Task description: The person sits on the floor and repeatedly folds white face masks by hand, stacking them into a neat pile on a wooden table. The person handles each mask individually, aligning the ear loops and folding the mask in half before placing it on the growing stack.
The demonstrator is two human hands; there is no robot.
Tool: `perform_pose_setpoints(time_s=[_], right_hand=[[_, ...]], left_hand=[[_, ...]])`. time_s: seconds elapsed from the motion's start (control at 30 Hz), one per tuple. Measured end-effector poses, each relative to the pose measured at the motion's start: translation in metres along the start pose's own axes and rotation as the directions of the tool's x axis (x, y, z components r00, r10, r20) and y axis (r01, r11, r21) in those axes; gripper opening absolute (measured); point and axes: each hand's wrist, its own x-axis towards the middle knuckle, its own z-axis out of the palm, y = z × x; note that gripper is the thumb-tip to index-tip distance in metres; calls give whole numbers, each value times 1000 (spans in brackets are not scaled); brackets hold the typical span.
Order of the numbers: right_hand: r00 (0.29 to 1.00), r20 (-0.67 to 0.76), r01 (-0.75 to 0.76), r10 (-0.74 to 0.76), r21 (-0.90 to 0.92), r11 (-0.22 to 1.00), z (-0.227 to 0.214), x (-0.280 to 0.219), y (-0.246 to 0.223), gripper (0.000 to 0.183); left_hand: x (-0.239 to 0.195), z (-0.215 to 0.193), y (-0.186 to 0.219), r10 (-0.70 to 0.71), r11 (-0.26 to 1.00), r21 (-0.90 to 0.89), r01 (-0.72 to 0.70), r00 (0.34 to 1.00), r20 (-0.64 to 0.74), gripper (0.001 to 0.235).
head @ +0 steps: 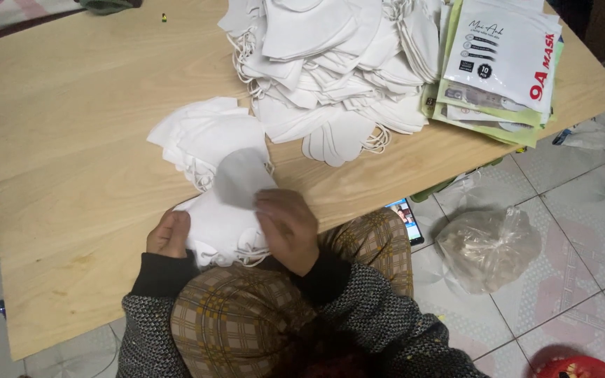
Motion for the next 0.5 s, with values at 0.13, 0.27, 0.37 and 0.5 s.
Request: perform_pose_setpoints(time_s=[0.13,0.27,0.37,0.5], right_hand=[[971,224,109,-80,-119,987,10,-21,5,14],[909,415,140,-41,-210,968,14,-37,7,17],[911,411,99,-40,-123,987,21,-37,23,20],[896,444,116,-8,-218,969,12,-7,55,24]], left_hand=[[-16,21,49,-40,999,19,40,999,-5,38],[4,7,14,151,987,-51,-150,989,4,48],[0,6,33,262,965,-30,-261,965,31,51],[-12,10,35,225,960,145,-238,969,99,26]])
